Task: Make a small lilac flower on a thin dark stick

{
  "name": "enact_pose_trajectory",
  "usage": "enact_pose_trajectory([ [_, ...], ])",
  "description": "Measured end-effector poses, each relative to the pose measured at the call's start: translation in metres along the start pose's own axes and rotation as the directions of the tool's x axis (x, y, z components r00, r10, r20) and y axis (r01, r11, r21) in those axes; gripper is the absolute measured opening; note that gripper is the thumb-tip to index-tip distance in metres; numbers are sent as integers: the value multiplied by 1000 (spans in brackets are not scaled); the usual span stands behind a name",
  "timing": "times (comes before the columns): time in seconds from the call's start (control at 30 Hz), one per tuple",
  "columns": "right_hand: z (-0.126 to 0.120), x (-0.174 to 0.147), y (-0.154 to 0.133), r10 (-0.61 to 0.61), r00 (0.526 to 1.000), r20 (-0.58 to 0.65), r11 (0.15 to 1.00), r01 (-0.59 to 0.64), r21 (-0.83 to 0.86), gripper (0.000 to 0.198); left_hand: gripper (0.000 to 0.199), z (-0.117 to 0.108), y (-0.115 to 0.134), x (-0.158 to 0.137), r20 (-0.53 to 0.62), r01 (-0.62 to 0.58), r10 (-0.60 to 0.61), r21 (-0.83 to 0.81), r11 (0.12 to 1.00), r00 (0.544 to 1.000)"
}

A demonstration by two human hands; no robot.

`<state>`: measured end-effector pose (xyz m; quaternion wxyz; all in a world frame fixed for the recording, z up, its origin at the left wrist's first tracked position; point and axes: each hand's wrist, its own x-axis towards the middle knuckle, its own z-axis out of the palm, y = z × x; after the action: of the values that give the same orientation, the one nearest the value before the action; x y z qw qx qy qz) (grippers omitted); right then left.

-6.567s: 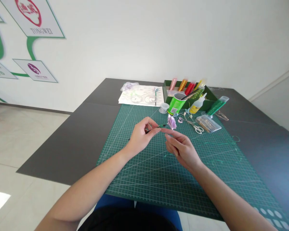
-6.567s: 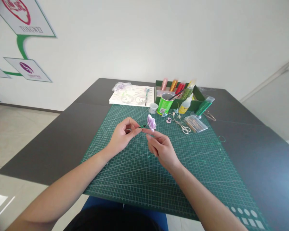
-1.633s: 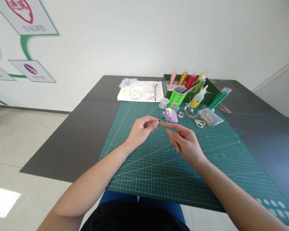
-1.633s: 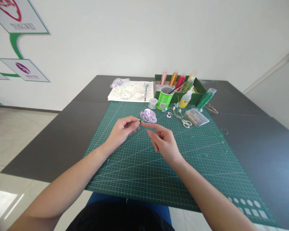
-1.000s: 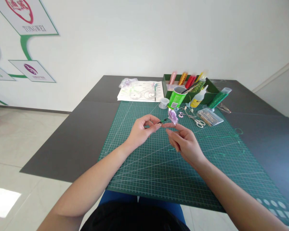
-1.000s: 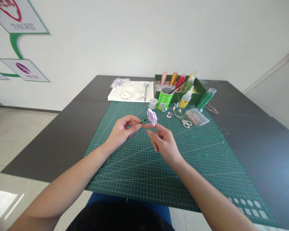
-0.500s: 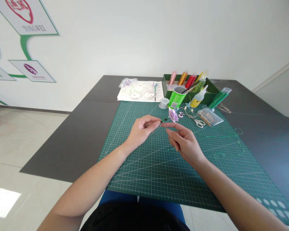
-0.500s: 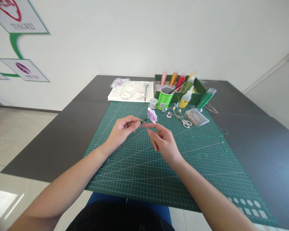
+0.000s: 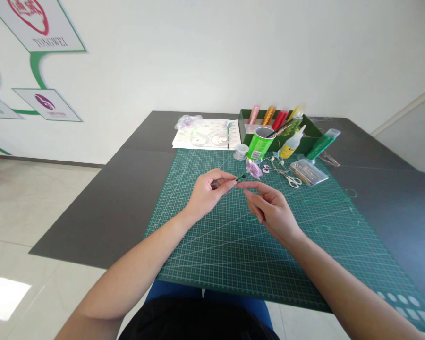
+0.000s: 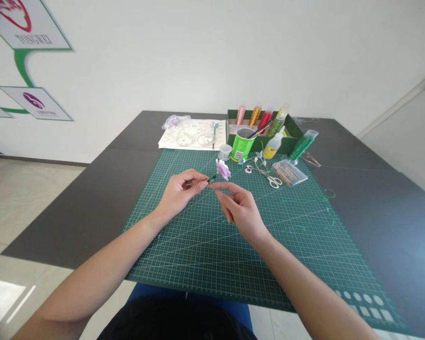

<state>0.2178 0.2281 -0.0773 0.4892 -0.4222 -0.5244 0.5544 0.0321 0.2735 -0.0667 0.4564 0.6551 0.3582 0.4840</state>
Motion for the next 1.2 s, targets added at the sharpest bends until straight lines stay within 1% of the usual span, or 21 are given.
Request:
enact_pose_trajectory([
  [0.63,-1,1,2,-36,999,-25,996,34,-78,31,12,0,2,-1,-31,-19,21,67,998,999],
  [0.77,-1,0,2,-38,999,-35,996,35,-81,31,9,0,3,-1,-46,-35,40,108,993,998],
  [0.9,1,-1,-1,-46,998,-39,991,41,-128,33,6,0,4,-2,-68,-63,76,180,982,995],
  [1.0,1,-1,-3,-58,998,-28,983,52,-175,34,4,-1,5,-1,-85,-101,126,253,962,988],
  [1.1,1,-2,-7,-60,998,-26,976,53,-212,33,3,-4,5,-1,-91,-162,204,340,927,975],
  [1.2,2,-3,-11,-50,999,-18,969,44,-245,33,6,-7,5,0,-61,-213,266,441,872,962],
])
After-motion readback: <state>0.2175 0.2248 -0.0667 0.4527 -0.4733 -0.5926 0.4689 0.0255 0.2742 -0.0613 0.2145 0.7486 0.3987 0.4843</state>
